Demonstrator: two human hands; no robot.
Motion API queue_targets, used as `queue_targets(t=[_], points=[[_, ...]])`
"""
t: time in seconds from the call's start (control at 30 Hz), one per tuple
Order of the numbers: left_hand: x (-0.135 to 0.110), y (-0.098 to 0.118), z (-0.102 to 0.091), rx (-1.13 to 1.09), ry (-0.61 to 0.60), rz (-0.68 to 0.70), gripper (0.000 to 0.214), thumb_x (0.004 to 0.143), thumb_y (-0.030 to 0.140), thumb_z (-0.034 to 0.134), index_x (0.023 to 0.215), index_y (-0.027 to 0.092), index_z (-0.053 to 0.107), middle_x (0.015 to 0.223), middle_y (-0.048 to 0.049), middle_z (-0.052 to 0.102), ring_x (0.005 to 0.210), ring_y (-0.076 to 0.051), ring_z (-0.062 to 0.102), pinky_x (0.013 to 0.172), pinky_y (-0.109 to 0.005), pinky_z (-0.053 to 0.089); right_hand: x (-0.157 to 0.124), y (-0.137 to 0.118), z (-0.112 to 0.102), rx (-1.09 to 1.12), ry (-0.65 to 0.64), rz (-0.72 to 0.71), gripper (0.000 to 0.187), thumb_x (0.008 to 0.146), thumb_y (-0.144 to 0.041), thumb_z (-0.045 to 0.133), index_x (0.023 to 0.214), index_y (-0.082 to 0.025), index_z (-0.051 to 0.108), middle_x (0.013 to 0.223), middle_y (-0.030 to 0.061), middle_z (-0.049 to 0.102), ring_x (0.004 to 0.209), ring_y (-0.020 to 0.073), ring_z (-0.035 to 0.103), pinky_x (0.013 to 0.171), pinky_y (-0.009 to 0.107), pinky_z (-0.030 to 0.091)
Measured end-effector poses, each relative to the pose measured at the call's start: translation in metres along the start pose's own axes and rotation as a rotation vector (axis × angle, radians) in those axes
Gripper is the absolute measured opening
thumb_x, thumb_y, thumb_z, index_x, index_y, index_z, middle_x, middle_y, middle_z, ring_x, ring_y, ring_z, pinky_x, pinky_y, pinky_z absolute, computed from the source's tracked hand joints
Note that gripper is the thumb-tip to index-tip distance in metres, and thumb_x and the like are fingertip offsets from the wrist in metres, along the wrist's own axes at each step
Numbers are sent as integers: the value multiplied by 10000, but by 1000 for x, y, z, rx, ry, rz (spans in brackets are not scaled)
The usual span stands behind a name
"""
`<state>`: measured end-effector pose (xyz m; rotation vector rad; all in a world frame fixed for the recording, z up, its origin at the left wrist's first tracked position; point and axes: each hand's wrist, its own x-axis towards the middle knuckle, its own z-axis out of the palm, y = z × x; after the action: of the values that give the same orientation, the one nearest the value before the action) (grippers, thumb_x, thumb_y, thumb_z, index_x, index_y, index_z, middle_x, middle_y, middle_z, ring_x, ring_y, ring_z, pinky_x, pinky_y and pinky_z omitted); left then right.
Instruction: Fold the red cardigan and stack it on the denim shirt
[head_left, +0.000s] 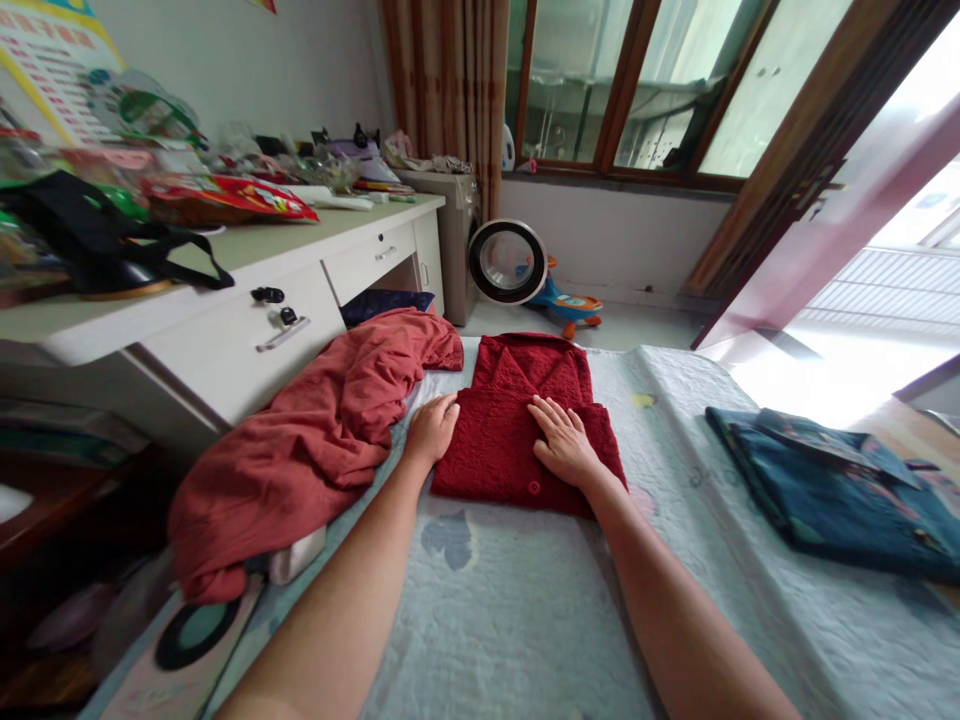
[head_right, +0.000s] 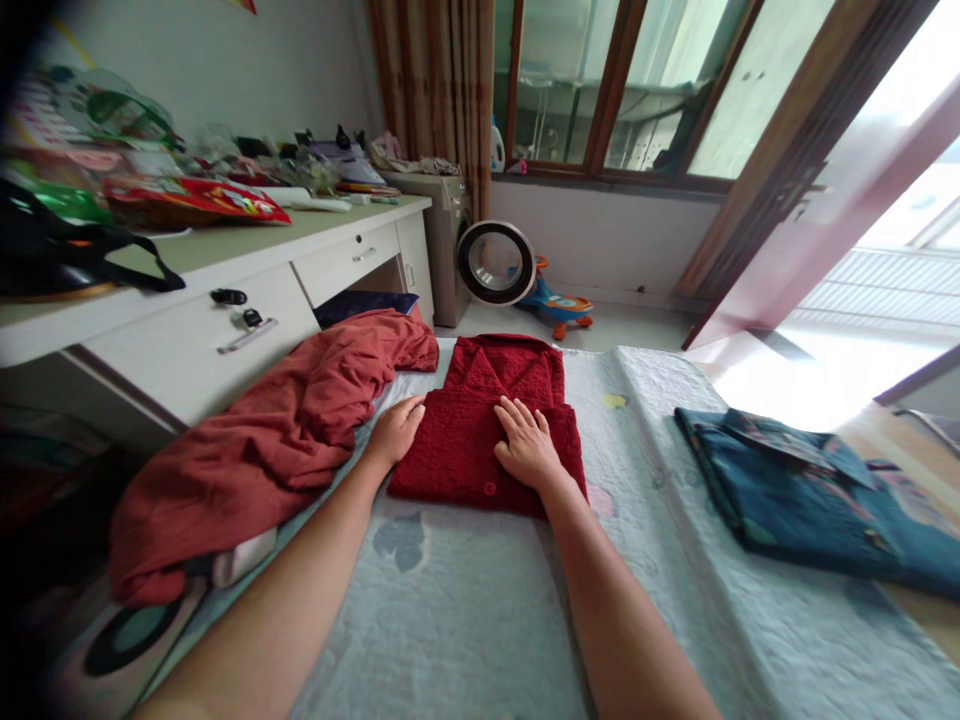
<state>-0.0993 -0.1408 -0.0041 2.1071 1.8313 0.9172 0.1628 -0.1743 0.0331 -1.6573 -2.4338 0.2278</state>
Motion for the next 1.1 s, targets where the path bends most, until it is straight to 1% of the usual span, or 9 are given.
queue_targets(t=[0.1, 0.33, 0.53, 0.6, 0.7, 0.8, 0.87, 1.0, 1.1], points=[[0, -4, 0, -57, 22, -6, 412, 951, 284, 329, 1235, 178, 608, 1263, -73, 653, 1199, -183, 577, 1076, -354, 414, 0, 0, 1, -7, 9, 6, 692, 819, -236, 411, 1502, -211, 307, 1602, 10, 201, 1465, 200, 165, 1185, 463, 98], [5, -5, 1, -66, -13, -43, 409, 911, 232, 368, 1231, 145, 607, 1259, -85, 655, 1182, -189, 593, 1073, -337, 420, 1, 0, 0, -6, 8, 0, 692, 825, -226, 418, 1506, -202, 297, 1603, 31, 201, 1465, 213, 165, 1178, 467, 120], [5, -9, -7, -78, -85, -46, 532, 834, 119, 399, 1356, 128, 502, 1359, -89, 587, 1240, -165, 555, 1077, -287, 414, -6, 4, -14, 39, -17, -58, 680, 849, -253, 450, 1500, -132, 297, 1598, 100, 206, 1461, 239, 186, 1168, 447, 194], [-1, -14, -12, -65, -118, 10, 612, 808, 69, 391, 1417, 123, 426, 1423, -98, 526, 1288, -164, 511, 1098, -303, 395, -15, 8, -23, 47, 0, -88, 683, 855, -280, 482, 1495, -131, 301, 1588, 127, 227, 1457, 245, 199, 1157, 451, 226], [-15, -17, -26, 34, -167, 215, 674, 811, 25, 356, 1474, 146, 341, 1473, -101, 464, 1342, -170, 447, 1137, -353, 350, -35, 19, -38, 33, 21, -129, 686, 862, -339, 518, 1496, -191, 302, 1568, 131, 279, 1451, 261, 219, 1141, 490, 244], [-30, -10, -46, 171, -217, 425, 695, 836, 19, 353, 1491, 252, 323, 1502, -55, 429, 1375, -177, 397, 1163, -393, 311, -59, 29, -48, -6, -27, -168, 760, 815, -399, 583, 1496, -205, 306, 1542, 140, 330, 1427, 290, 275, 1136, 505, 244], [-37, 0, -59, 240, -266, 518, 761, 800, 10, 403, 1499, 294, 303, 1524, -33, 397, 1397, -194, 361, 1179, -413, 279, -76, 32, -52, -45, -72, -184, 819, 755, -379, 629, 1490, -187, 323, 1529, 151, 352, 1406, 308, 309, 1138, 510, 233], [-43, 13, -75, 317, -388, 617, 919, 675, -11, 464, 1511, 314, 262, 1560, 1, 332, 1432, -209, 291, 1196, -410, 227, -100, 30, -47, -108, -140, -196, 886, 662, -253, 635, 1488, -169, 328, 1532, 164, 339, 1389, 327, 329, 1118, 502, 265], [-44, 10, -75, 322, -415, 618, 861, 692, 34, 494, 1492, 298, 312, 1552, -13, 350, 1431, -214, 294, 1190, -403, 231, -107, 26, -39, -149, -140, -174, 898, 633, -181, 599, 1489, -157, 327, 1544, 170, 313, 1392, 336, 315, 1097, 498, 295]])
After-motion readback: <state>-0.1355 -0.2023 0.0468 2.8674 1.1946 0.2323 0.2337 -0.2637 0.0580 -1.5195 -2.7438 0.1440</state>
